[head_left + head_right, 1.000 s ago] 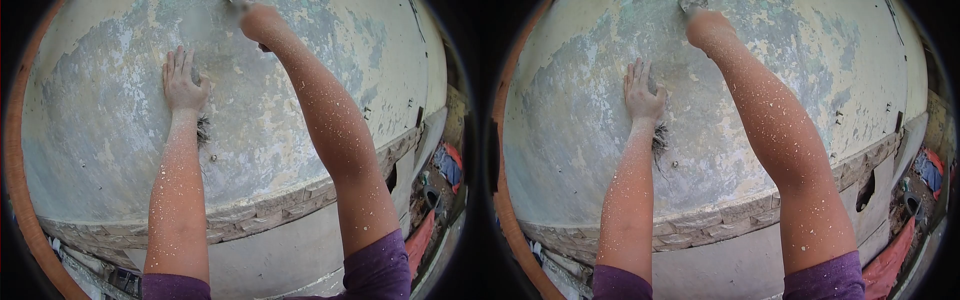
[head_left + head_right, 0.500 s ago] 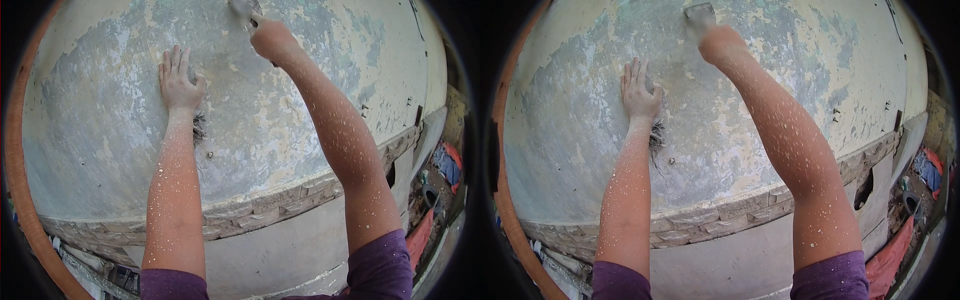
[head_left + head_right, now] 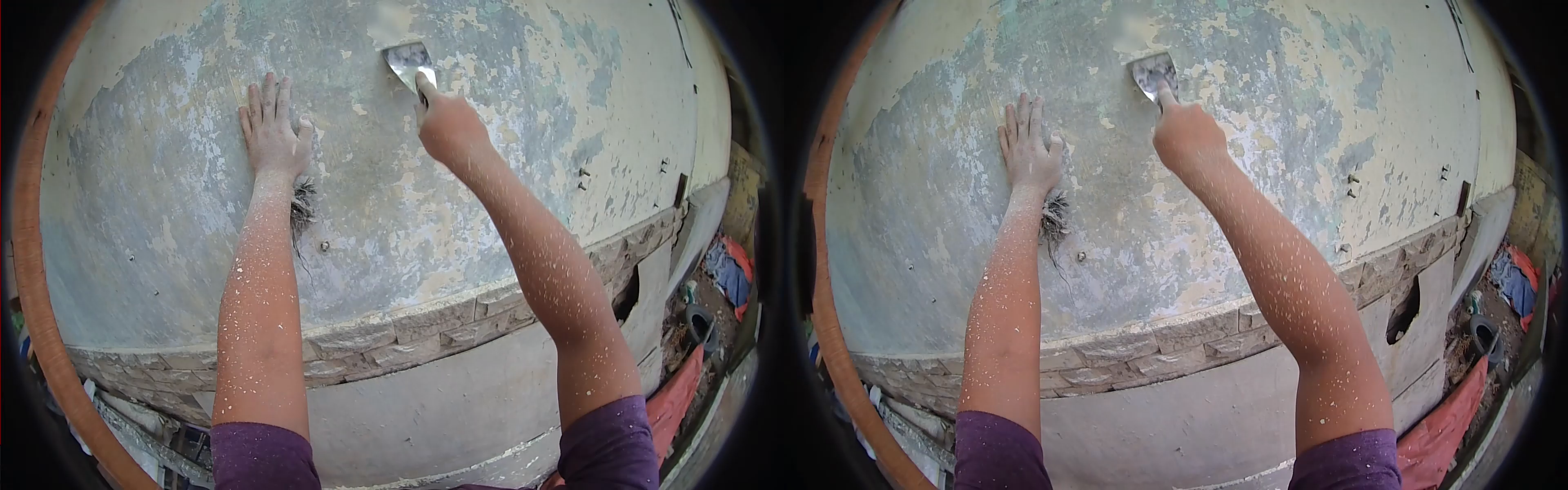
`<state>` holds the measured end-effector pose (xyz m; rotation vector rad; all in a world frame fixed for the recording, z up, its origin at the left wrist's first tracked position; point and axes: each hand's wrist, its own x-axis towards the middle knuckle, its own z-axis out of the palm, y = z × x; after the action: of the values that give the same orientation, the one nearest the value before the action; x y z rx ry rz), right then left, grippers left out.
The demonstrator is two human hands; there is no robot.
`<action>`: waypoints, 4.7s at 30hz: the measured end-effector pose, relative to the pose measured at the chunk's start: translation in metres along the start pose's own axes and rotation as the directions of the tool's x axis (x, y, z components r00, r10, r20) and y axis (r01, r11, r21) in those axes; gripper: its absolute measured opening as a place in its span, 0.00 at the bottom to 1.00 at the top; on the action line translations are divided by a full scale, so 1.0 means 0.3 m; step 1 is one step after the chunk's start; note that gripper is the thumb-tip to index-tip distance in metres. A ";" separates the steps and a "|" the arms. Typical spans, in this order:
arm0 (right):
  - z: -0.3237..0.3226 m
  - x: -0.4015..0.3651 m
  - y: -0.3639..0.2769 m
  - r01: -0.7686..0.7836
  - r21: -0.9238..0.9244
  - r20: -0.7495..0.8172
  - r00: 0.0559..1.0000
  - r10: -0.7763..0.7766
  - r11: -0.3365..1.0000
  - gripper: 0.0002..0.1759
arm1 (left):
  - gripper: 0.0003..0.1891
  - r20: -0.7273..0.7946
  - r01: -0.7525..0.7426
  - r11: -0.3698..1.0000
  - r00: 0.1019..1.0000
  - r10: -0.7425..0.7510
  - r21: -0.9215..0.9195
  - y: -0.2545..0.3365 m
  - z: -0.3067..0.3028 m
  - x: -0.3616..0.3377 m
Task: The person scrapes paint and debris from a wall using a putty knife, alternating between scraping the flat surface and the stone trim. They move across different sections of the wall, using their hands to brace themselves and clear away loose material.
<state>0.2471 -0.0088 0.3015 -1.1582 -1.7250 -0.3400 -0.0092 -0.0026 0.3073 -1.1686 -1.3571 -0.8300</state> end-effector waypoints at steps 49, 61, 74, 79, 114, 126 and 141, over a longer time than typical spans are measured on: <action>0.061 -0.151 -0.142 -0.030 0.077 0.171 0.985 0.016 0.997 0.30 | 0.46 0.031 0.049 0.976 0.999 -0.043 -0.212 0.266 0.039 -0.249; 0.025 -0.136 -0.124 -0.125 0.094 0.213 0.972 0.102 0.988 0.32 | 0.44 0.004 0.015 0.950 1.000 -0.015 -0.313 0.255 0.029 -0.266; 0.056 -0.053 -0.162 -0.048 0.031 0.118 0.992 0.044 0.998 0.32 | 0.43 -0.059 0.011 0.961 0.998 -0.028 -0.276 0.253 0.057 -0.261; 0.043 -0.006 -0.186 -0.014 0.023 0.060 0.998 0.013 1.000 0.31 | 0.43 -0.026 0.029 0.957 0.999 -0.038 -0.288 0.258 0.063 -0.282; 0.197 -0.264 0.217 -0.035 0.207 -0.005 0.999 0.037 0.978 0.28 | 0.42 -0.079 0.016 0.983 0.996 -0.031 -0.183 0.270 0.053 -0.251; 0.127 -0.220 0.234 -0.098 0.286 0.046 0.995 0.089 0.953 0.28 | 0.43 -0.098 -0.003 0.984 0.995 -0.015 -0.179 0.256 0.073 -0.267; 0.153 -0.335 0.354 -0.192 0.370 0.034 0.981 0.193 0.909 0.27 | 0.42 -0.134 -0.042 0.981 0.991 0.017 -0.188 0.252 0.077 -0.261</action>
<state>0.3133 0.0211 0.1666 -1.0316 -1.5693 0.1065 0.0490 0.0253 0.2165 -1.2547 -1.1693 -1.0152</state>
